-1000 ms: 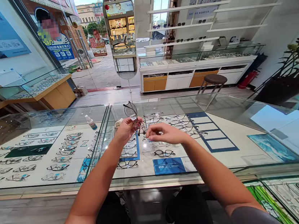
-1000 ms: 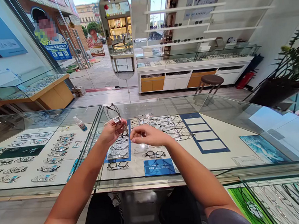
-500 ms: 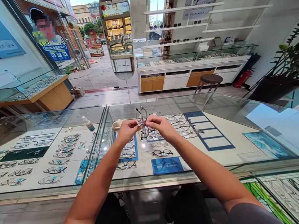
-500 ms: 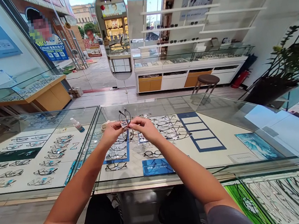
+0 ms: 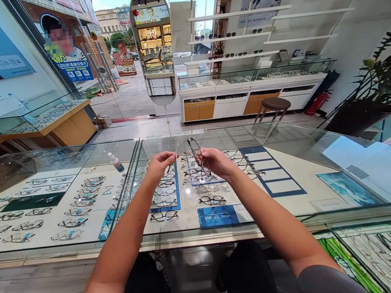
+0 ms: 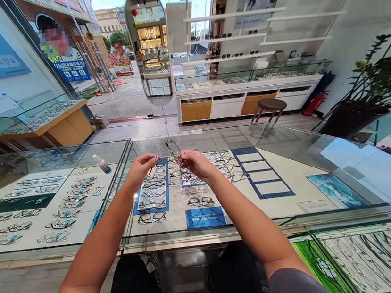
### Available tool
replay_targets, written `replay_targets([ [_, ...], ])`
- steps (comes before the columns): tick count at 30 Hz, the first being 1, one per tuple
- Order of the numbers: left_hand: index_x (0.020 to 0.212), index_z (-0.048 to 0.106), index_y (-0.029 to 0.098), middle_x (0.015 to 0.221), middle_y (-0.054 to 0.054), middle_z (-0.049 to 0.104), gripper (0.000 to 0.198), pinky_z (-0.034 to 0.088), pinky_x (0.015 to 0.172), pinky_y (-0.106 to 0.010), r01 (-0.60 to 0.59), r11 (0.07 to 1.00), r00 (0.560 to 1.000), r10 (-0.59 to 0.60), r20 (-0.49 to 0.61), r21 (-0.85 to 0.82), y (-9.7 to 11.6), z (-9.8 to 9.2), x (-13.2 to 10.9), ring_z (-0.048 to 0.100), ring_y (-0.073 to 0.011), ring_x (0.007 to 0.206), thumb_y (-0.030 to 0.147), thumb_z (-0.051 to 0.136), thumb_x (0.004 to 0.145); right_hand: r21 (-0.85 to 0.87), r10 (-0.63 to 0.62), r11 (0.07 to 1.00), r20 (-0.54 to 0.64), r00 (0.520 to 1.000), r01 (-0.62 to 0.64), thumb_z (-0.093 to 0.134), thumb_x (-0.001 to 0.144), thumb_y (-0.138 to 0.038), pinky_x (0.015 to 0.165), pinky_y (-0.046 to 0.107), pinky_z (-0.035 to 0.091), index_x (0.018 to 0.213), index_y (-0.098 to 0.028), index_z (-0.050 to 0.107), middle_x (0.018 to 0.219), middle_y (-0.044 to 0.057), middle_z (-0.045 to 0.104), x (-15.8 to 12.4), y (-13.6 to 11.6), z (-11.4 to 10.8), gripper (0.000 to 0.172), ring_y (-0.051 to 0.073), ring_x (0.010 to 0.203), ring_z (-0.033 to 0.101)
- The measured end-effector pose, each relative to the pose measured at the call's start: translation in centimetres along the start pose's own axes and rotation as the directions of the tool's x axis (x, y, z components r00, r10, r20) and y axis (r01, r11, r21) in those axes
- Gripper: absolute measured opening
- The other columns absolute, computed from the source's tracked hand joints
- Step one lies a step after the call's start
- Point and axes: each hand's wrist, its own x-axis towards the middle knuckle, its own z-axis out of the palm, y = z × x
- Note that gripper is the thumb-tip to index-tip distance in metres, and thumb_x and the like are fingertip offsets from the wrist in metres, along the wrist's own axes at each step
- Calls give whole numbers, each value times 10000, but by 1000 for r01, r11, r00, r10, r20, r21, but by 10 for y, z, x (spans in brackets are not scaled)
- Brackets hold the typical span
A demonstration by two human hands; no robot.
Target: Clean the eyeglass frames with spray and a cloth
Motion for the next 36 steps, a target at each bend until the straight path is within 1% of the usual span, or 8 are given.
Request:
replay_targets([
  [4,834,848,172,845,-65,784,421,463,681,-242,73,994,995,-78,-54,-82,-4,-13,7,617,-127,739,479,1036,617,-29,-1,1000,15,1000,1,721,699,-374,648,319,381,685,-224,607,742,34,583,2,0,-6,189,183,705,481],
  [12,908,804,128,979,-91,787,361,509,669,-251,280,895,957,-287,32,-349,5,-20,7,666,-124,752,341,1005,696,59,39,998,-39,998,-37,776,713,-397,666,300,461,707,-228,619,785,44,724,2,1,-8,230,188,740,608],
  [19,921,752,152,872,-24,724,236,438,580,-210,286,807,921,-380,-84,-518,9,-19,11,615,-85,666,278,889,776,227,7,974,-61,998,7,841,747,-397,857,329,590,778,-244,630,1012,52,826,-2,-7,-10,262,233,1058,750],
  [23,844,707,153,830,-14,711,293,414,585,-212,261,857,932,-344,-115,-443,7,-15,9,591,-81,648,330,913,734,273,-9,962,-75,997,29,840,776,-383,982,405,609,824,-268,585,1139,52,844,-3,-9,-10,284,256,1170,758],
  [27,774,716,151,789,-41,731,406,458,646,-240,180,949,979,-199,-47,-260,5,-2,1,592,-102,658,452,968,669,262,-15,965,-38,999,24,820,797,-392,1069,428,587,818,-272,576,1231,53,842,-2,-5,-7,272,253,1241,747],
  [31,941,821,151,827,-45,758,495,491,722,-257,91,988,995,-84,60,-124,3,13,-6,603,-111,699,528,989,666,230,12,973,46,999,-22,802,810,-386,1077,394,568,808,-250,614,1272,79,836,0,4,0,233,238,1236,752],
  [33,1044,842,165,836,-35,757,554,487,735,-248,52,991,997,-45,59,-122,1,18,-7,613,-113,738,545,994,671,213,30,976,69,997,-44,815,798,-391,1053,381,568,819,-243,644,1241,79,844,0,8,4,227,235,1209,762],
  [36,998,842,171,808,-23,738,530,470,711,-239,12,992,1000,-9,23,-128,-4,21,-6,599,-111,740,555,1001,668,197,38,979,67,997,-50,841,788,-408,1043,387,565,814,-247,665,1189,59,856,-1,11,9,240,241,1190,767],
])
